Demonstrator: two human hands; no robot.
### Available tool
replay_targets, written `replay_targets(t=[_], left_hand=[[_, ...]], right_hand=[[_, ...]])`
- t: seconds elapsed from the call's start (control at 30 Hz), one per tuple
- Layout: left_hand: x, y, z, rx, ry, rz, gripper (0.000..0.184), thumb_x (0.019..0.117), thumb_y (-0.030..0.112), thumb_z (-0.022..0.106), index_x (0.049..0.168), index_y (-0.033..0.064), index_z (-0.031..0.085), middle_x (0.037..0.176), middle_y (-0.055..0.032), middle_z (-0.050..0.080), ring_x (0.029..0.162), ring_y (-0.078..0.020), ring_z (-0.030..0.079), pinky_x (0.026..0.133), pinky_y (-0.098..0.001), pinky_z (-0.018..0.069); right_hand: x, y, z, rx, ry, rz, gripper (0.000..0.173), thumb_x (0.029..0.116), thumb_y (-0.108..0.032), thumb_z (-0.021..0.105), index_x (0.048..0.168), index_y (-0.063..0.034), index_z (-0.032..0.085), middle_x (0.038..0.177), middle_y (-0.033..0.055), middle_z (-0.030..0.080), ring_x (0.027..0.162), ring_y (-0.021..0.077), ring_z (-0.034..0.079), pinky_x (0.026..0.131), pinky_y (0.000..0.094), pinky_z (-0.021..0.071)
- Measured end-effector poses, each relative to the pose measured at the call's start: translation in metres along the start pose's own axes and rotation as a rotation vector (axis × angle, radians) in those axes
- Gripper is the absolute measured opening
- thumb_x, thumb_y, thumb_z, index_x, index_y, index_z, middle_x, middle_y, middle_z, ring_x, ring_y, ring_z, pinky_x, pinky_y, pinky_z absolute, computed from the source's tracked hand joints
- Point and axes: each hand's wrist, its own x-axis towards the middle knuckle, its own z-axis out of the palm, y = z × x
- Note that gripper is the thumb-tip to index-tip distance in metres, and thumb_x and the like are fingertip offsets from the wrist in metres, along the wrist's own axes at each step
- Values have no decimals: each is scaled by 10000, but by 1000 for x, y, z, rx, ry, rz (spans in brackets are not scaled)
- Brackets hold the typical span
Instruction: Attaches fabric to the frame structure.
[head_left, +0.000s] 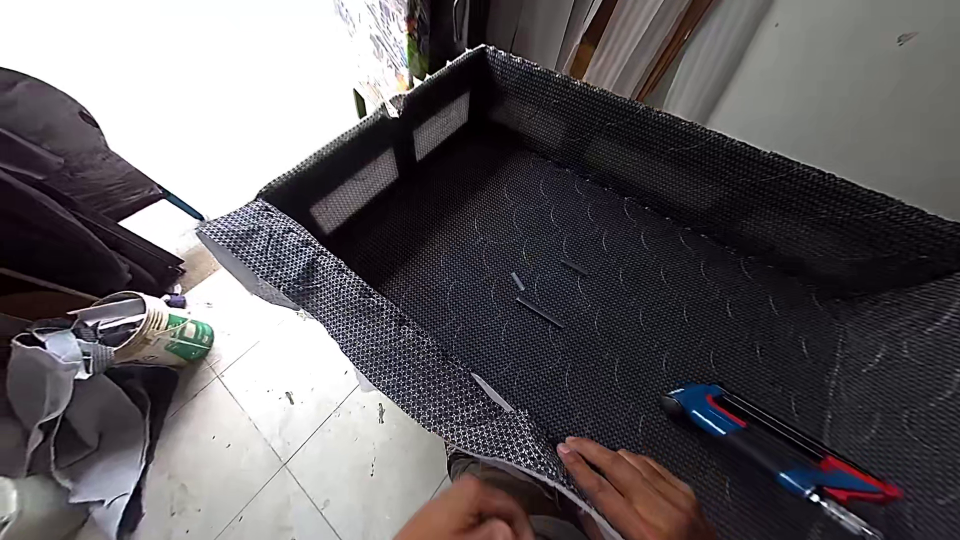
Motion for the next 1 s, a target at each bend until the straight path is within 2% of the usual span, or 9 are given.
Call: replay_targets(t=[0.1,0.17,0.27,0.43,0.57,0.7,0.8,0.93,1.0], left_hand=[[-13,-36,-43,-421,693,-207,872,917,839,317,1084,42,630,902,-69,771,728,-145,734,541,-284,571],[0,-24,-70,-619,998,-228,629,1069,593,236,1228,69,546,967,-114,773,759,-191,760,508,-314,588],[14,3,-95,-562,1189,-159,262,1031,197,576,1196,-7,573,909,-173,751,745,-228,761,610,-365,644],[23,21,-97,-327,1242,-132,175,921,39,690,1077,-21,638,833,-152,745,667,-195,736,572,-315,619],[24,29,-99,-309,1226,-153,148,900,59,714,1009,-22,654,772,-153,733,610,-201,718,536,-314,606],[26,36,-100,-310,1222,-210,185,914,67,707,1058,-20,631,795,-163,734,621,-216,724,541,-326,613],[27,38,-105,-266,1174,-234,189,913,121,703,1039,-8,648,784,-167,731,608,-219,716,503,-317,591],[25,41,-114,-190,1080,-264,162,915,172,683,957,16,673,741,-110,728,572,-178,698,462,-294,562],[24,41,-117,-168,1029,-257,178,927,170,678,997,7,668,788,-97,743,652,-184,731,553,-318,616]], right_hand=[[24,-6,14,-43,29,8,441,903,-328,613,1323,-207,673,1138,50,712,803,221,626,668,406,461],[35,-6,22,-18,73,-19,360,922,-287,616,1254,-182,707,1099,52,720,766,215,619,643,388,455],[35,-7,12,66,49,-13,267,956,-256,635,1176,-139,731,1120,55,742,718,198,642,595,332,501],[59,-11,28,134,107,83,413,804,-393,697,1109,-118,747,1060,66,733,768,218,629,667,399,475],[50,-11,26,271,121,170,331,896,-316,684,1079,-46,734,813,73,741,693,149,695,633,286,563],[71,-16,34,151,70,223,479,743,-485,707,1067,-136,756,942,70,717,843,230,642,722,405,499],[84,-24,66,120,18,164,305,879,-438,649,967,-172,769,952,70,741,883,265,684,750,477,533],[99,-48,43,86,34,120,159,926,-256,647,842,-149,728,686,50,693,627,199,698,535,381,558],[113,-54,31,246,-235,203,211,980,-212,621,995,-48,753,901,140,760,859,242,751,745,398,599]])
